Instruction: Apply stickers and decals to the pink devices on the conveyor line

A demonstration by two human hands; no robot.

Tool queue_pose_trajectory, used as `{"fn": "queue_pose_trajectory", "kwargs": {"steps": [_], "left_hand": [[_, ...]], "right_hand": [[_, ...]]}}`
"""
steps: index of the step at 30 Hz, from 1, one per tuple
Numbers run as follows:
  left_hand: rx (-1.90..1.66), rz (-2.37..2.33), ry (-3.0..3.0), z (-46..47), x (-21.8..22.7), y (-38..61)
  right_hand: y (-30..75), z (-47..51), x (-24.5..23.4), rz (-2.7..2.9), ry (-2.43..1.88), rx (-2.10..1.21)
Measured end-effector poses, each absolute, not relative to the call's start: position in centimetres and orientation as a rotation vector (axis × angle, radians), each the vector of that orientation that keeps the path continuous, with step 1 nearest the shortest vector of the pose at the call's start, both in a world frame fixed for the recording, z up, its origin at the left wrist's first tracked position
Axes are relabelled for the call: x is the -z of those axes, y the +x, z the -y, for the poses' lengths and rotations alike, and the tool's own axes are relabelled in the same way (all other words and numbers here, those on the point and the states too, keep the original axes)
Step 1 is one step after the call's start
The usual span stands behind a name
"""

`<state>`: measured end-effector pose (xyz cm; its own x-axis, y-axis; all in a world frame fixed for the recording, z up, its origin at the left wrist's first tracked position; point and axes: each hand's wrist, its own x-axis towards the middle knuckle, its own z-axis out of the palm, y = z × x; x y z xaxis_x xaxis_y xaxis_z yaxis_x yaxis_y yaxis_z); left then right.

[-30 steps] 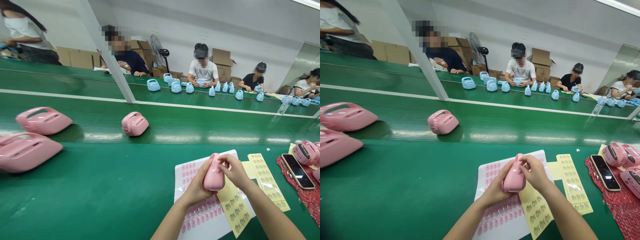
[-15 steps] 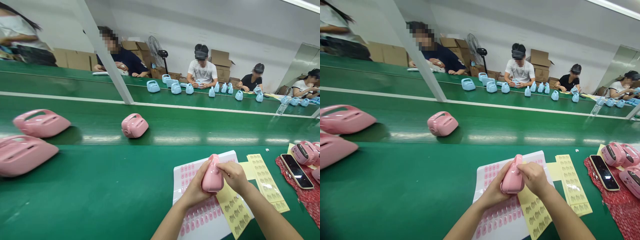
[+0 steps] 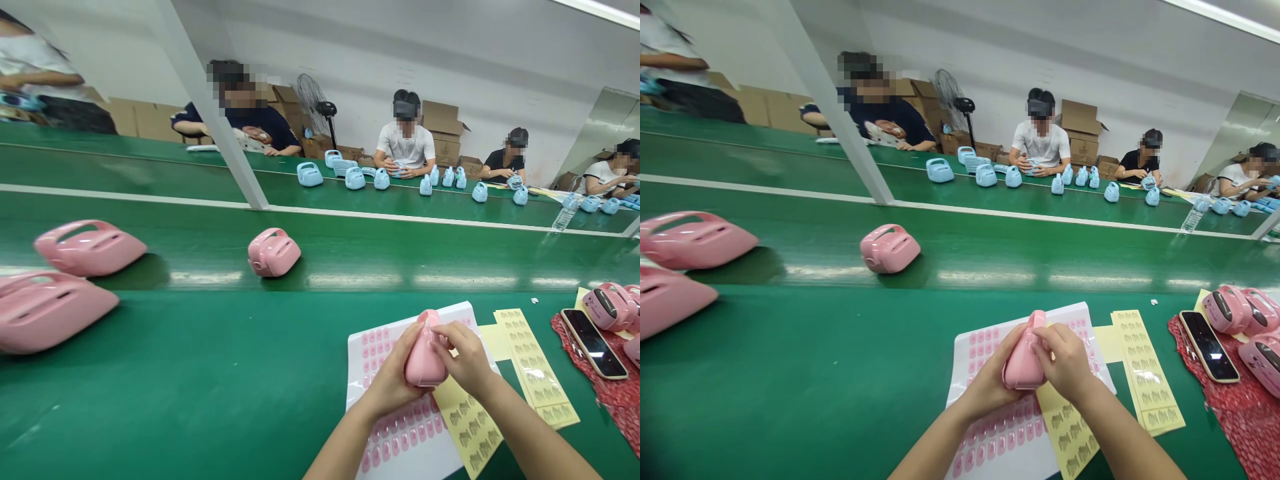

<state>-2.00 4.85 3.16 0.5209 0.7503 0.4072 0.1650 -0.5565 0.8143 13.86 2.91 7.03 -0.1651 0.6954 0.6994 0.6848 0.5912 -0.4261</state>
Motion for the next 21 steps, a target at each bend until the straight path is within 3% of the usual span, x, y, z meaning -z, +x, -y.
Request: {"fn": "queue_pose_trajectory", "kwargs": {"steps": [13,21], "left_hand": [[-1.176,-0.682,2.183,-5.0,-2.0,-1.4],[-1.197,-0.79,1.7,-4.1,-2.0,-1.5]], "right_hand": [[12.5,-3.2,-6.2,1.426,-1.237,-0.57],[13.6,-5.1,-5.0,1.083,-1.211,-1.136]]}}
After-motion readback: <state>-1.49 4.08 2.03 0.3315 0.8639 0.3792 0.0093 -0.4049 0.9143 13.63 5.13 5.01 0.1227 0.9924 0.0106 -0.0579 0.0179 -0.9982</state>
